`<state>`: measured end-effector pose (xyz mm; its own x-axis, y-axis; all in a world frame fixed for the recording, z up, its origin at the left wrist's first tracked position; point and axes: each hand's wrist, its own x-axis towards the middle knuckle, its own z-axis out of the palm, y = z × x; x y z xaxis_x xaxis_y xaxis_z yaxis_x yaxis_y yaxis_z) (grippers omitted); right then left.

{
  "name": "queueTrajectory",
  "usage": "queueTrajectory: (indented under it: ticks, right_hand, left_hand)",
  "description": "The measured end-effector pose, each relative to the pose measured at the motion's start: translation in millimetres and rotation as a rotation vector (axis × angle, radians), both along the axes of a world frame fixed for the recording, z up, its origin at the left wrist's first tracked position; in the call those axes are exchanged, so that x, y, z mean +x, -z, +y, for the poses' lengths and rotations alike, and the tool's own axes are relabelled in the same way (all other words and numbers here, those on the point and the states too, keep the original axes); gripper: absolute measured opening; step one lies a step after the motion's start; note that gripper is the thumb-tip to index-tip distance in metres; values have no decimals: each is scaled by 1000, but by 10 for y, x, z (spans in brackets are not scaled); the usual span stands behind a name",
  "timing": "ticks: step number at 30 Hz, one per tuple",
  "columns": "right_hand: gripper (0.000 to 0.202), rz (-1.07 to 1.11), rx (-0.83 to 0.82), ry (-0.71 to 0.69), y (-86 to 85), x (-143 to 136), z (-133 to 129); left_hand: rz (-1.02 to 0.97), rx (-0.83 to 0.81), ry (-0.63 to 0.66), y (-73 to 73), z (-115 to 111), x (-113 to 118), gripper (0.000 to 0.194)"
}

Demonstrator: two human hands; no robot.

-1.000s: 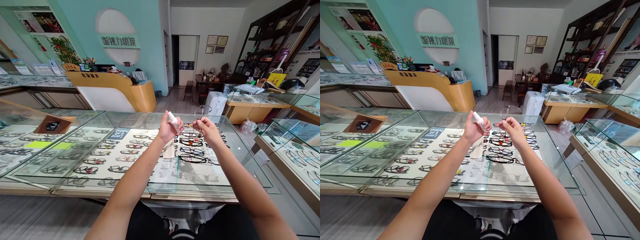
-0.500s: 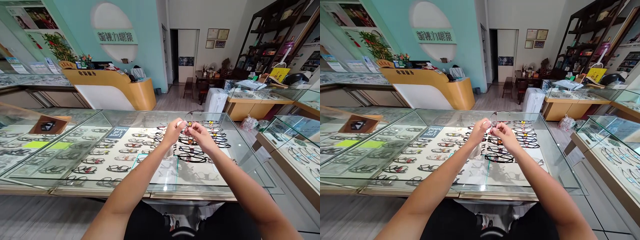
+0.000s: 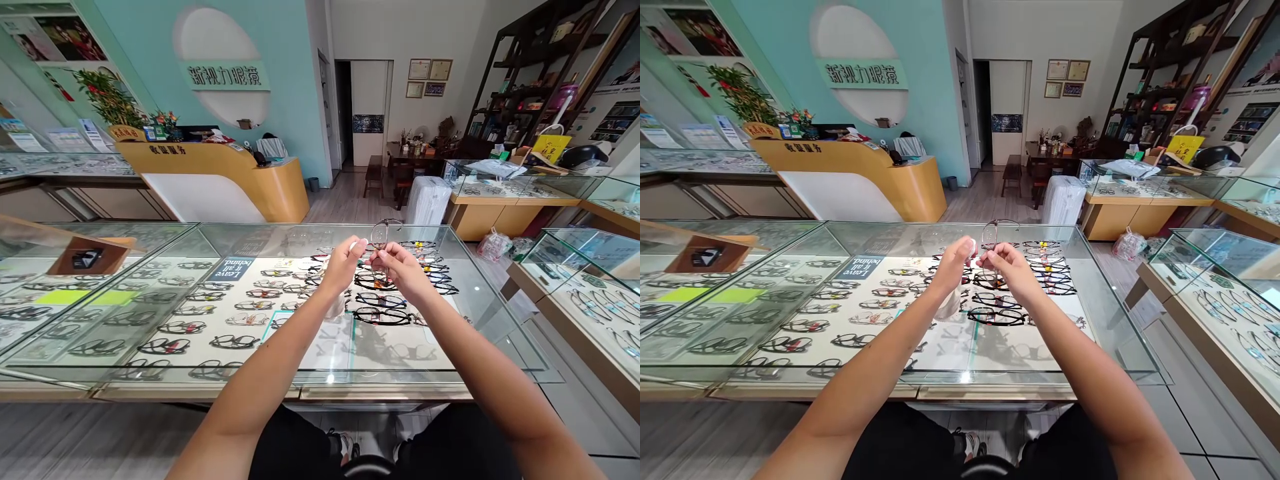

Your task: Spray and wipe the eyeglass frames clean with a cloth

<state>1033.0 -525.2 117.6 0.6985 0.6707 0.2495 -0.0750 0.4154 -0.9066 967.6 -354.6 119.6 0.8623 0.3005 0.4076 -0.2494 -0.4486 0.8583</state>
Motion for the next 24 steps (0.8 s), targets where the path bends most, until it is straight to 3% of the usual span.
queueTrajectory:
  ticks: [6, 11, 16, 20, 22, 24]
  right_hand:
    - [52, 149, 95, 74, -77, 125, -62]
    - [50, 158, 129, 60, -77, 131, -72]
    - [49, 193, 152, 40, -77, 134, -81]
    - [48, 282, 192, 27, -111, 171, -129]
    - [46, 309, 217, 8, -131, 188, -157]
    - [44, 322, 240, -12, -144, 199, -177]
  left_hand:
    - [30, 86, 1, -42, -65, -54, 53]
    - [14, 356, -22, -2, -148, -68, 48]
    - [40, 213, -11, -80, -128, -79, 53]
    - [-10, 22, -37, -130, 220, -255, 54]
    - [-56, -18, -172, -23, 570, -439, 45]
    - [-44, 27, -354, 179, 990, -667, 37]
